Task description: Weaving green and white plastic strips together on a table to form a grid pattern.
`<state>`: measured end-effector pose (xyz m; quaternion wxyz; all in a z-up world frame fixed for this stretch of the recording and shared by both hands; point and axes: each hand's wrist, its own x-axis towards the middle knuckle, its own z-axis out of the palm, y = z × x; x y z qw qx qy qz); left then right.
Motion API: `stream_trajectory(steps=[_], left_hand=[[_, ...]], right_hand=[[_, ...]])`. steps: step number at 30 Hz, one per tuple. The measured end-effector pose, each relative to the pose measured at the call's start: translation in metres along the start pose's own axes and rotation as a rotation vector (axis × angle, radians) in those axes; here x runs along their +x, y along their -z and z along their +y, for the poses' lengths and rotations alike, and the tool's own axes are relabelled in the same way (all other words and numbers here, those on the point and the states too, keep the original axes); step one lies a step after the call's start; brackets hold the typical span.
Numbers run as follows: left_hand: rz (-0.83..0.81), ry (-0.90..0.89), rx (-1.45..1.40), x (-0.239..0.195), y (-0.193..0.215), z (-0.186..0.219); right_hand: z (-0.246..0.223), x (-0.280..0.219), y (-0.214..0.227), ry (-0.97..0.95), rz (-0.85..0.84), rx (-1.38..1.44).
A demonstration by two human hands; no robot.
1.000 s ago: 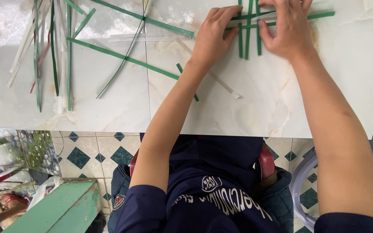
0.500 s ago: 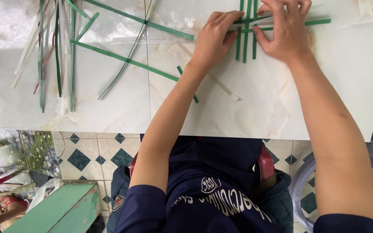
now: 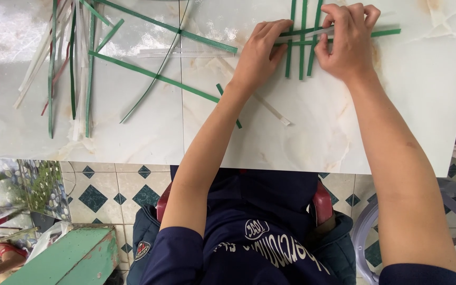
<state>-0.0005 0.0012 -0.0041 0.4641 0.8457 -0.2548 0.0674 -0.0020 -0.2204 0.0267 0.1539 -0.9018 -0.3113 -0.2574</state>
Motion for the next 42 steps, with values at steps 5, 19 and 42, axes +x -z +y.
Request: stream_trajectory(steps=[5, 19, 42], left_hand=[[0.019, -0.011, -0.01, 0.0, -0.002, 0.0], [0.055, -0.007, -0.021, 0.0, -0.004, 0.0], [0.109, 0.028, -0.01, 0.0, -0.01, 0.0]], right_hand=[[0.001, -0.001, 0.001, -0.012, -0.018, 0.006], [0.005, -0.006, -0.004, 0.006, -0.041, 0.012], [-0.003, 0.003, 0.005, 0.019, -0.1, 0.018]])
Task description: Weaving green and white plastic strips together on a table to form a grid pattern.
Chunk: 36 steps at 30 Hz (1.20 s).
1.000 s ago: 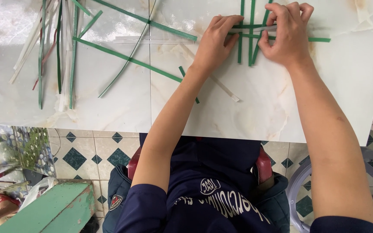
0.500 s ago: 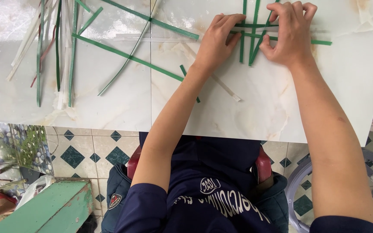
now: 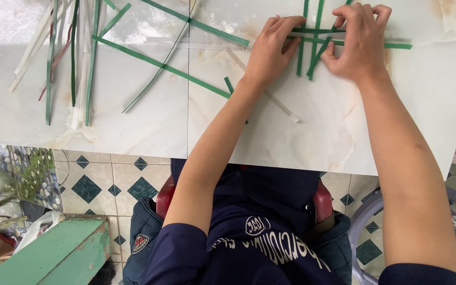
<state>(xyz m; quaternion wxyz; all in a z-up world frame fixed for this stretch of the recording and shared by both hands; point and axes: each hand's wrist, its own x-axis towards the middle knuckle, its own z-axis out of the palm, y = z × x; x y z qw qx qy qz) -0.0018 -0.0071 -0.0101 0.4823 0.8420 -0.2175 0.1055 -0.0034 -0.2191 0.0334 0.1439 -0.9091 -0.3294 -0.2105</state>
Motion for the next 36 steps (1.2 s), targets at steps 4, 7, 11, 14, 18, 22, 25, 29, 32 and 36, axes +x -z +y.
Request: stream_trajectory(steps=[4, 7, 11, 14, 18, 22, 25, 29, 32, 36], left_hand=[[0.01, -0.008, 0.009, 0.0001, -0.0012, 0.0001], [0.021, -0.03, 0.008, 0.0006, -0.0007, -0.0008], [0.025, -0.031, 0.013, -0.0003, -0.0002, 0.0001], [0.013, -0.01, 0.008, -0.0001, 0.0015, 0.0023], [0.008, -0.014, 0.008, -0.0001, 0.0019, 0.0027], [0.003, -0.02, 0.023, -0.0009, 0.0013, 0.0019], [-0.001, -0.011, 0.007, -0.0013, 0.002, 0.0022], [0.01, -0.008, -0.015, -0.0031, 0.0002, -0.0048], [0.016, -0.022, -0.048, 0.0004, 0.0031, -0.0039], [-0.007, 0.017, -0.035, -0.0011, 0.0006, -0.006]], right_hand=[[0.0002, -0.0005, 0.0002, -0.005, 0.005, 0.021], [-0.0014, 0.0011, 0.0022, -0.01, 0.004, 0.017], [-0.0018, 0.0011, 0.0021, -0.015, 0.009, 0.025], [-0.0022, 0.0015, 0.003, -0.013, 0.018, 0.025], [-0.0033, 0.0018, 0.0042, -0.017, 0.026, 0.043], [-0.0033, 0.0028, 0.0041, -0.013, 0.028, 0.03], [-0.0025, 0.0027, 0.0027, 0.0, 0.041, 0.012], [-0.0017, -0.0017, 0.0019, -0.002, 0.015, 0.028], [-0.0002, -0.0002, 0.0027, -0.018, -0.007, -0.005], [-0.0021, 0.0018, 0.0041, 0.006, 0.02, 0.023]])
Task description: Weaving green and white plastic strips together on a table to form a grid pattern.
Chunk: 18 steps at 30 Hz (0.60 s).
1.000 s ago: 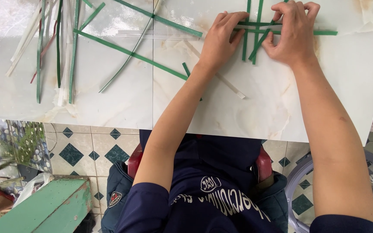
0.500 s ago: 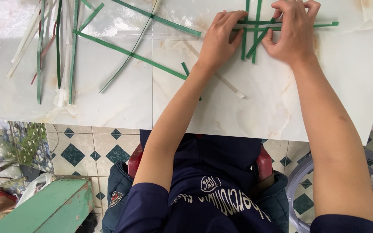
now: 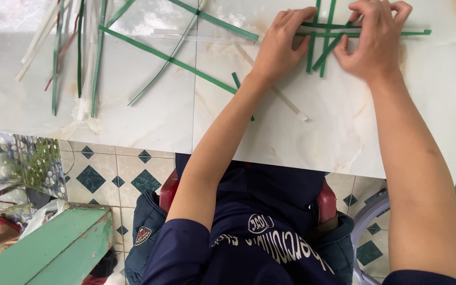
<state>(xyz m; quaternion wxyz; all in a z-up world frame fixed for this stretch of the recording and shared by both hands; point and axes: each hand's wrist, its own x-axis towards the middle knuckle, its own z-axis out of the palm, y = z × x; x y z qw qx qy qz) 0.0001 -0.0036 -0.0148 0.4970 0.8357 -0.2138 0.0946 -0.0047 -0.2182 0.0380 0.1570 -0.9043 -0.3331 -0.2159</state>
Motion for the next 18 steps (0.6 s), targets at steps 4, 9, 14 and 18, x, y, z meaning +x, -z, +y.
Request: stream_trajectory(steps=[4, 9, 14, 18], left_hand=[[-0.004, 0.014, -0.003, -0.0014, -0.0031, -0.0017], [-0.006, 0.039, -0.023, -0.0026, -0.0053, -0.0039], [-0.009, 0.05, -0.029, -0.0045, -0.0093, -0.0095], [-0.013, 0.053, -0.03, -0.005, -0.0101, -0.0107]], right_hand=[[0.001, -0.0023, -0.0028, -0.009, 0.005, -0.019], [0.0021, -0.0041, -0.0048, -0.025, 0.012, -0.027], [0.0033, -0.0055, -0.0065, -0.033, 0.032, -0.027], [0.0044, -0.0061, -0.0075, -0.055, 0.033, 0.001]])
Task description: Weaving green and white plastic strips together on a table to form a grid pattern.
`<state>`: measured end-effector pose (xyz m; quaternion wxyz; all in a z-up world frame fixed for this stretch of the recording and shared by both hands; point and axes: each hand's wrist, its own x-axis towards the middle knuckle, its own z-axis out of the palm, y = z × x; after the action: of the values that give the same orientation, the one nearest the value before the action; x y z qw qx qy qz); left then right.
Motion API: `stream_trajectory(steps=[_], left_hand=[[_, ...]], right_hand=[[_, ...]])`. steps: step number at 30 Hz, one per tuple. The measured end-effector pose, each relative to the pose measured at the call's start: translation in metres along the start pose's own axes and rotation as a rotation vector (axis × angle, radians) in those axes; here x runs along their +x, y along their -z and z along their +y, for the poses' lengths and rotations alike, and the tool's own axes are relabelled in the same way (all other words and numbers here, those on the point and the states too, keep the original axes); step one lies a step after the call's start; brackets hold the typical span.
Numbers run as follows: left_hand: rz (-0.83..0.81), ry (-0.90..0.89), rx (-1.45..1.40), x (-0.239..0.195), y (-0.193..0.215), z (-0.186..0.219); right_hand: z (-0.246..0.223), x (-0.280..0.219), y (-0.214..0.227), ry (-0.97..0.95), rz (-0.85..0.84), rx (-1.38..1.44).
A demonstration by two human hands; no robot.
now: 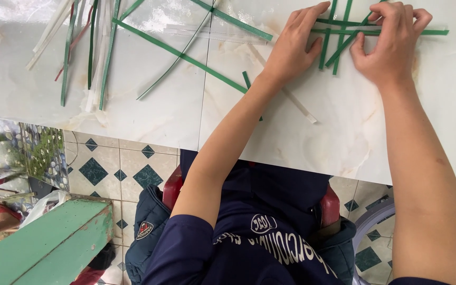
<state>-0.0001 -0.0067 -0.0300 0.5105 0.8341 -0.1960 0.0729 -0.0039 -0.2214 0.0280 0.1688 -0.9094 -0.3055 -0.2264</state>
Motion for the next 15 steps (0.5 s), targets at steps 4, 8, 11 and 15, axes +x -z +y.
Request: stream_trajectory(steps=[4, 8, 11, 15], left_hand=[[0.008, -0.013, 0.008, -0.001, -0.0017, -0.003], [0.001, 0.0, -0.004, -0.0009, 0.002, 0.0015], [-0.003, -0.002, -0.012, -0.0008, 0.0023, 0.0017], [0.007, -0.005, -0.013, -0.0007, 0.0004, 0.0005]], right_hand=[[-0.0016, 0.0008, 0.0008, -0.013, -0.003, 0.005], [-0.0009, 0.0001, 0.0001, -0.021, 0.0, 0.004], [-0.0005, -0.0001, -0.0002, -0.031, 0.003, 0.0], [-0.0001, -0.0006, 0.0, -0.031, 0.01, -0.015]])
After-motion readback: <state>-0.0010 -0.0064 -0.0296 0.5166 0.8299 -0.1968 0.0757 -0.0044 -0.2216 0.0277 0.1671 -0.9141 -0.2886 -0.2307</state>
